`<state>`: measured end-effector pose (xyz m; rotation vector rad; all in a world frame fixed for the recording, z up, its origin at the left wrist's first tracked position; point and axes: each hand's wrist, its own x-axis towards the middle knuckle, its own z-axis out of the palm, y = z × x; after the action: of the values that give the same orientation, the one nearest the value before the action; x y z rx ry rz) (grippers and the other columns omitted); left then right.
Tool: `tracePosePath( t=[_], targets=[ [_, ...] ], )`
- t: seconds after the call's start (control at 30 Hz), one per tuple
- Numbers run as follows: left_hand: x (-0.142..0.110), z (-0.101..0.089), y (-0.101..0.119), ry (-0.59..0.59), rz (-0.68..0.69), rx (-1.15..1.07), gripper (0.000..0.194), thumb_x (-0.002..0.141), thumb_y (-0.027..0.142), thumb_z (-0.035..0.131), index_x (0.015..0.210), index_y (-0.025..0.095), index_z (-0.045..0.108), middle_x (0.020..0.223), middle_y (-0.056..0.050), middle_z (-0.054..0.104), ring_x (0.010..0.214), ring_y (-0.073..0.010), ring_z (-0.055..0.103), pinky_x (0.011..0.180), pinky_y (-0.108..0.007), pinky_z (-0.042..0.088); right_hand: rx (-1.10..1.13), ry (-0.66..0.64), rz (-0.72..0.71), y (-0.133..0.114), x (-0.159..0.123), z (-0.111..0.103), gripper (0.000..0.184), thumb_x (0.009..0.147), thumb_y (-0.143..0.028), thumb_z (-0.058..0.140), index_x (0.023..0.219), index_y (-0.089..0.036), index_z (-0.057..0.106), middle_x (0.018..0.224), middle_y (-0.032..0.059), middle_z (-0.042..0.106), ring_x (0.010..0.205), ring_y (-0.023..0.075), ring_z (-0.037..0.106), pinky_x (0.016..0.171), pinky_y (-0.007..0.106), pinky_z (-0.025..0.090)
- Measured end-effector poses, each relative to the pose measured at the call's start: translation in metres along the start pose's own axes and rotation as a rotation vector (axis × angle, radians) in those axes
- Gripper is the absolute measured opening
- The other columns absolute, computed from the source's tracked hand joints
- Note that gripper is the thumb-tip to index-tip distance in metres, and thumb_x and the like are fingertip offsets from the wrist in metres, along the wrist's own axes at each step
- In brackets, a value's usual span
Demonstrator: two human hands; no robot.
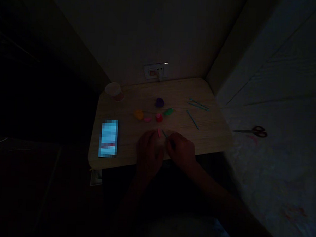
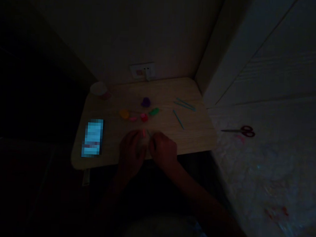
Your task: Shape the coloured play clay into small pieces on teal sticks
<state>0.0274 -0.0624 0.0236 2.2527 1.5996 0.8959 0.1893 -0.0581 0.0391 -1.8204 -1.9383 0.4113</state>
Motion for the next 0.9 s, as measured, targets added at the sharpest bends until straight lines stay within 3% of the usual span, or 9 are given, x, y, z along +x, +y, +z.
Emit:
tracePosePath(
  t=[0.3,0.53,0.67,0.9],
  targets=[
    [0.019,0.010,0.008,0.046,-0.083,0.049,0.042,0.090,0.025,0.066,0.130,0.019,0.059,0.136,-0.016,0.061,0.131,-0.0347,0.054,0.114,-0.054,0.040,-0.008,0.011,-0.003,0.001,0.000,0.003,0.013,0.097,-0.028,0.056,0.090,-0.021,0.064,0.089,0.0058,0.072,0.077,0.0202,0.065,0.063,0.031,0.034],
    [0.029,0.014,0.011,0.131,-0.159,0.056,0.022,0.086,0.026,0.074,0.105,0.020,0.065,0.120,-0.014,0.064,0.116,-0.0333,0.059,0.104,-0.051,0.046,0.032,0.047,0.021,0.006,0.002,0.003,0.017,0.098,-0.031,0.054,0.088,-0.021,0.065,0.087,0.0063,0.072,0.075,0.0201,0.064,0.064,0.030,0.036],
    [0.031,0.013,0.010,0.107,-0.157,0.066,0.005,0.091,0.022,0.068,0.096,0.021,0.067,0.113,-0.011,0.066,0.109,-0.0311,0.060,0.100,-0.049,0.047,0.053,0.084,0.030,0.012,0.005,-0.001,0.015,0.096,-0.028,0.054,0.090,-0.021,0.066,0.088,0.0068,0.073,0.076,0.0198,0.064,0.064,0.029,0.037],
    [0.036,0.006,0.005,0.046,-0.088,0.056,0.003,0.092,0.024,0.067,0.092,0.022,0.069,0.107,-0.008,0.067,0.105,-0.0296,0.060,0.098,-0.048,0.047,0.088,0.085,0.013,0.024,0.006,-0.007,0.017,0.097,-0.031,0.054,0.091,-0.021,0.067,0.086,0.0061,0.072,0.076,0.0199,0.064,0.069,0.029,0.041]
  ],
)
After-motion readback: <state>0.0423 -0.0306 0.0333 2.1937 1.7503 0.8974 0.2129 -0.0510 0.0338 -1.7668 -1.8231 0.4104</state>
